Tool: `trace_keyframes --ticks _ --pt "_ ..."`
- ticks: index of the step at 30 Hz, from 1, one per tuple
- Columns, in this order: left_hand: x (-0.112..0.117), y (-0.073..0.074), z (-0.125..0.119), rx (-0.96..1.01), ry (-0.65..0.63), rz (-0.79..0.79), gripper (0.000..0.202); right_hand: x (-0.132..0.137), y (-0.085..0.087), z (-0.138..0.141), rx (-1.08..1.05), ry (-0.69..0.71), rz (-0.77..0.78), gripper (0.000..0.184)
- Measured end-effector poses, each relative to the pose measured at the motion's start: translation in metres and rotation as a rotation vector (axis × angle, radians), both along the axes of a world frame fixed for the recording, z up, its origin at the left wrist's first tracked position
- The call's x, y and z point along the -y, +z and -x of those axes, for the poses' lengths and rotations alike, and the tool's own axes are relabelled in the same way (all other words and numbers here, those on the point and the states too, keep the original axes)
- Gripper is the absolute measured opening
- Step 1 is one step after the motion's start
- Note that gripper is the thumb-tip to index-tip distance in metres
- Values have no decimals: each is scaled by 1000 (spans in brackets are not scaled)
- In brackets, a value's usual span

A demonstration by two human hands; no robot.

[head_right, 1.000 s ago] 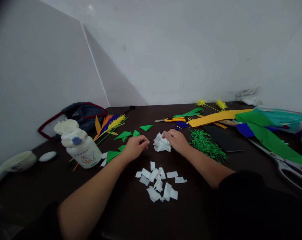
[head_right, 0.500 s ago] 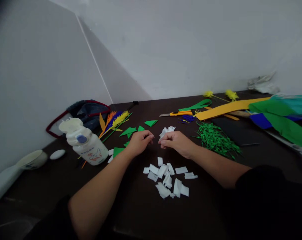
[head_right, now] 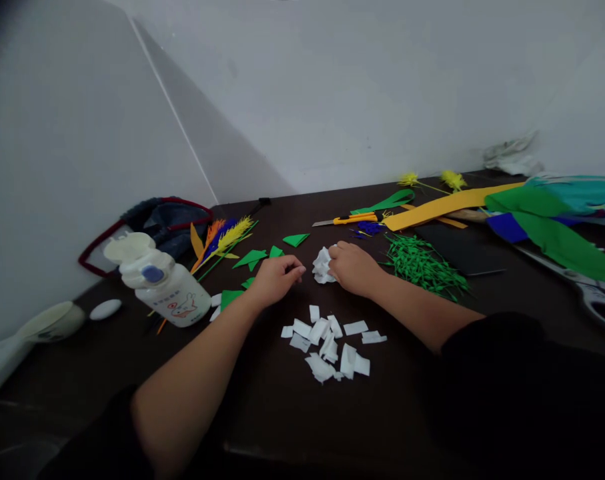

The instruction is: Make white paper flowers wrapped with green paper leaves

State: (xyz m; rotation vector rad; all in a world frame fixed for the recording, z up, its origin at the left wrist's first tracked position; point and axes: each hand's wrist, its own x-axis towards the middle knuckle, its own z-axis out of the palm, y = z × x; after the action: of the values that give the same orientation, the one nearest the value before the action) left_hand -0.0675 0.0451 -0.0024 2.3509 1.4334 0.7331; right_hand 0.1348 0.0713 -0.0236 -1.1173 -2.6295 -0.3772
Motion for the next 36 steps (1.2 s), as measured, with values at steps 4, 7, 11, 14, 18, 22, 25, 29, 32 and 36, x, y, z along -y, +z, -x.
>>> trace_keyframes --ticks 4,7,11,14,18,22,25,29,32,36 --pt "-1 0 -1 -23 -23 -6 18 -3 -3 2 -251 -46 99 10" --pt "-1 1 0 -24 -11 -4 17 5 0 2 -391 17 124 21" --pt "-1 3 2 -9 41 -15 17 27 4 9 -386 311 320 14" --pt "-1 5 2 -1 56 -31 16 38 2 19 -310 399 402 13" --pt "1 8 0 57 48 44 15 41 1 25 -344 375 415 11" --pt "7 10 -5 319 -86 382 13 38 6 19 -680 181 494 11" --pt "12 10 -11 550 -239 625 13 36 8 14 -898 51 493 11" --pt "18 8 -22 739 -244 643 13 36 7 16 -1082 28 494 13" --pt "20 8 -27 789 -213 582 15 40 9 18 -1149 35 501 12" --pt "20 10 -28 846 -188 555 17 46 15 18 -1133 102 448 13"
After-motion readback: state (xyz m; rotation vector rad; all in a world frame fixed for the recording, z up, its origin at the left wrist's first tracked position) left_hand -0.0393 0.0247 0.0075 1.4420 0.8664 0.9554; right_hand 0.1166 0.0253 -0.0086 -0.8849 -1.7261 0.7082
